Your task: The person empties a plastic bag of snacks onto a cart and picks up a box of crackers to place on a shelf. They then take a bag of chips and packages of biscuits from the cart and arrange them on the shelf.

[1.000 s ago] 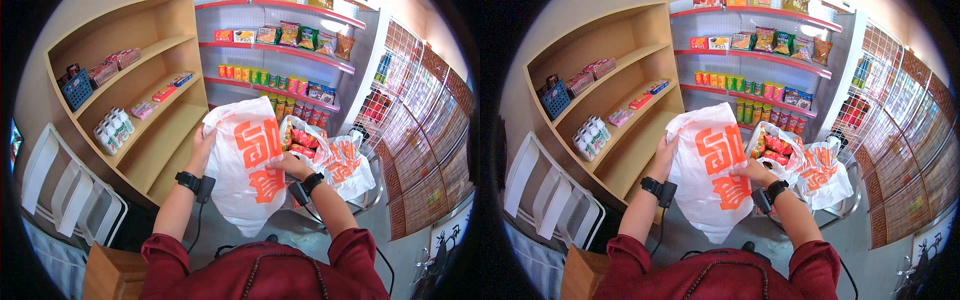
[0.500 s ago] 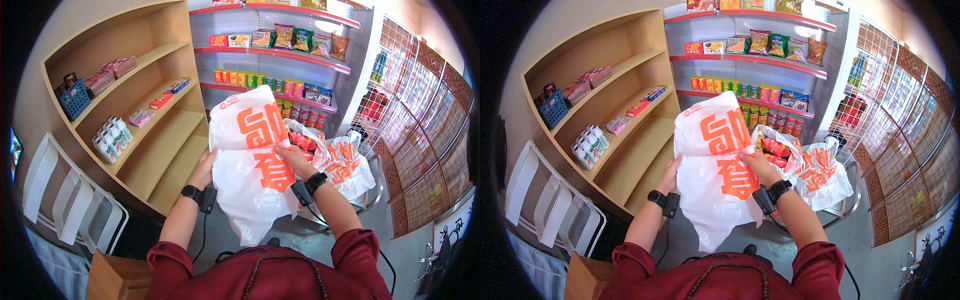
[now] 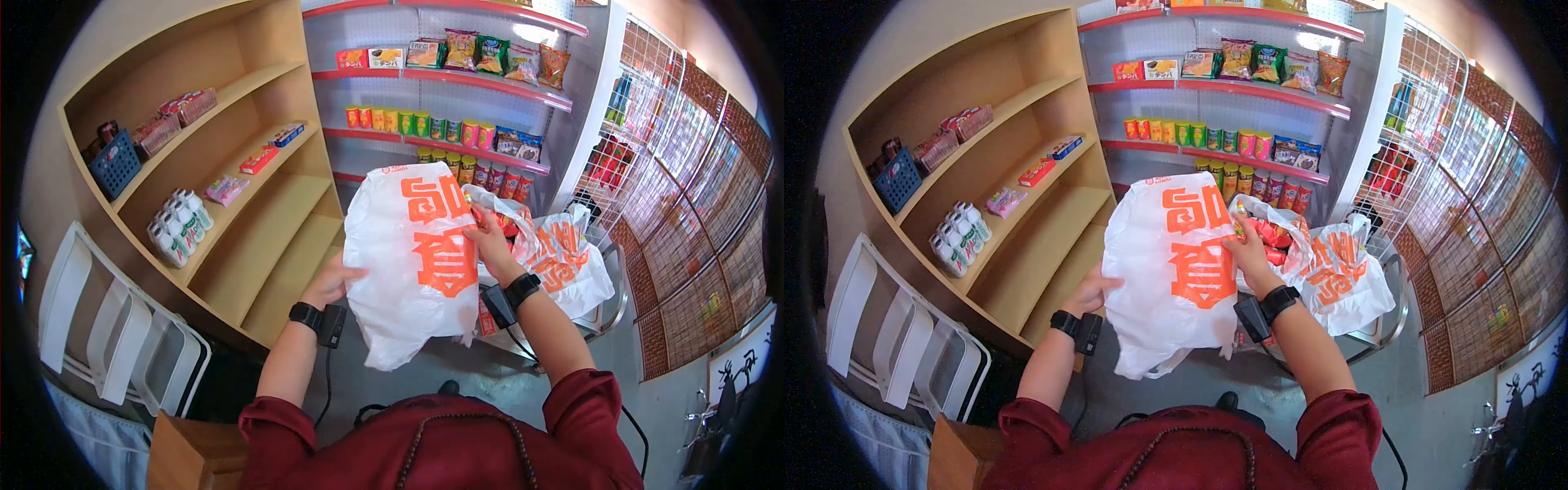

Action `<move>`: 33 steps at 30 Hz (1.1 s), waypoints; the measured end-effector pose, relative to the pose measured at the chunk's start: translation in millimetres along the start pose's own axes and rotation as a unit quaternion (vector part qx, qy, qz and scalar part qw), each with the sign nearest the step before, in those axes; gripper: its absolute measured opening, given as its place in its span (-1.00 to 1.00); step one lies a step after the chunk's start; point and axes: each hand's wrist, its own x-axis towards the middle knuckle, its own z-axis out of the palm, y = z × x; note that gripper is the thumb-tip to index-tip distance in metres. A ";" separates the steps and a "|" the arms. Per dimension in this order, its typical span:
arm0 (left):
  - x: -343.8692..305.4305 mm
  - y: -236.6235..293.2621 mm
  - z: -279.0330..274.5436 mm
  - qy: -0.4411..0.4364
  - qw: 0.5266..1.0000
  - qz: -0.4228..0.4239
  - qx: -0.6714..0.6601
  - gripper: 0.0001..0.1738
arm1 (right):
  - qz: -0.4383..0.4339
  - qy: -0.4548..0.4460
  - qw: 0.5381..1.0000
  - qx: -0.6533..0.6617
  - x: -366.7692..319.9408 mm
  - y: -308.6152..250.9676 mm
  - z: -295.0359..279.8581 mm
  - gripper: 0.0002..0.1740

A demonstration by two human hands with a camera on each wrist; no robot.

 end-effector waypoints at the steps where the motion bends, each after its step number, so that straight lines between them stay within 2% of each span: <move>1: -2.7 2.4 -0.1 -0.035 0.997 -0.015 0.068 -0.25 | 0.021 -0.041 0.998 -0.036 3.6 -5.0 -2.2 -0.47; 2: -2.7 1.4 -0.9 -0.034 0.997 -0.019 0.068 -0.25 | 0.024 -0.040 0.998 -0.034 2.3 -6.7 -3.9 -0.47; 4: 0.5 -1.1 -3.4 0.004 0.989 -0.002 0.150 -0.37 | 0.020 -0.159 0.976 -0.149 -3.8 -16.3 -5.9 -0.47; 5: 2.9 -1.8 -7.8 0.006 0.989 -0.004 0.149 -0.37 | 0.030 -0.192 0.962 -0.192 -1.1 -15.2 -11.3 -0.41; 6: 5.6 -1.6 -14.8 0.037 0.986 -0.018 0.163 -0.45 | 0.032 -0.192 0.962 -0.192 1.1 -12.0 -15.9 -0.41; 8: 7.8 2.7 -16.1 0.068 0.981 -0.032 0.176 -0.52 | 0.018 -0.203 0.929 -0.308 3.4 -9.8 -18.7 -0.51; 9: 7.7 4.8 -15.0 0.101 0.976 0.007 0.191 -0.61 | 0.018 -0.203 0.929 -0.308 4.9 -10.4 -20.4 -0.51; 10: 7.1 8.3 -12.1 0.134 0.969 0.047 0.204 -0.70 | 0.099 -0.198 0.902 -0.370 3.7 -15.7 -18.7 -0.59; 11: 7.8 10.4 -7.5 0.134 0.968 0.047 0.205 -0.70 | 0.178 -0.192 0.866 -0.427 3.1 -18.9 -17.5 -0.64; 12: 9.0 11.3 -1.2 0.151 0.935 0.191 0.258 -0.73 | 0.178 -0.192 0.866 -0.427 3.0 -17.9 -17.7 -0.64; 13: 9.1 13.2 3.3 0.164 0.878 0.331 0.304 -0.77 | 0.158 -0.191 0.856 -0.454 2.7 -15.5 -18.9 -0.66; 14: 7.3 17.3 5.6 0.163 0.878 0.331 0.304 -0.77 | 0.137 -0.189 0.845 -0.481 2.7 -12.8 -20.2 -0.65; 15: 4.8 22.1 6.9 0.150 0.918 0.279 0.237 -0.78 | 0.136 -0.188 0.845 -0.482 4.0 -7.3 -21.6 -0.65; 16: 3.7 26.4 8.1 0.135 0.950 0.224 0.168 -0.78 | 0.103 -0.150 0.905 -0.385 4.1 -4.4 -20.1 -0.63; 17: 3.6 29.3 8.3 0.135 0.950 0.224 0.168 -0.78 | 0.070 -0.110 0.950 -0.283 3.3 -2.1 -19.4 -0.60; 18: 3.2 31.3 7.9 0.118 0.966 0.180 0.142 -0.67 | 0.070 -0.109 0.950 -0.283 1.3 1.1 -18.4 -0.60; 19: 1.3 33.9 10.7 0.100 0.979 0.135 0.115 -0.56 | 0.089 -0.097 0.982 -0.132 -7.2 -3.2 -8.8 -0.57; 20: -1.2 34.0 16.7 0.099 0.979 0.134 0.116 -0.56 | 0.106 -0.082 0.991 0.021 -12.8 -5.4 -4.0 -0.53; 21: -3.9 32.9 25.5 0.093 0.977 0.133 0.136 -0.40 | 0.139 -0.115 0.982 0.058 -9.0 3.6 -9.3 -0.43; 22: -5.9 32.7 31.8 0.087 0.975 0.132 0.157 -0.24 | 0.138 -0.114 0.982 0.058 -14.1 0.9 -6.0 -0.43; 23: -6.3 33.0 33.0 0.045 0.970 0.126 0.203 -0.03 | 0.089 -0.163 0.983 -0.017 -20.7 -3.3 -0.7 -0.42; 24: -3.1 28.2 27.3 0.043 0.970 0.126 0.204 -0.03 | 0.039 -0.209 0.973 -0.092 -24.1 -6.4 2.0 -0.40; 26: 2.0 17.1 16.6 -0.024 0.916 0.159 0.366 -0.02 | 0.042 -0.197 0.975 -0.091 -16.4 2.4 -7.9 -0.32; 28: 2.6 10.7 15.6 -0.007 0.906 0.160 0.391 -0.02 | -0.001 -0.069 0.962 -0.266 -11.3 4.2 -15.9 -0.29; 29: 2.2 9.5 19.3 0.011 0.895 0.161 0.415 -0.01 | 0.000 -0.068 0.962 -0.265 -11.3 2.1 -17.6 -0.29; 30: 1.9 9.1 22.8 0.011 0.896 0.160 0.415 -0.01 | -0.022 -0.019 0.943 -0.333 -11.4 -0.6 -19.2 -0.27; 31: 2.3 9.7 26.3 0.024 0.882 0.164 0.441 -0.07 | -0.044 0.029 0.916 -0.398 -11.1 -5.5 -18.4 -0.24; 32: 3.0 10.3 28.8 0.039 0.868 0.168 0.466 -0.13 | -0.044 0.028 0.916 -0.398 -8.9 -8.4 -16.9 -0.24; 33: 3.4 10.6 29.4 0.040 0.868 0.168 0.466 -0.13 | -0.204 0.037 0.859 -0.468 -6.2 -10.7 -13.7 -0.20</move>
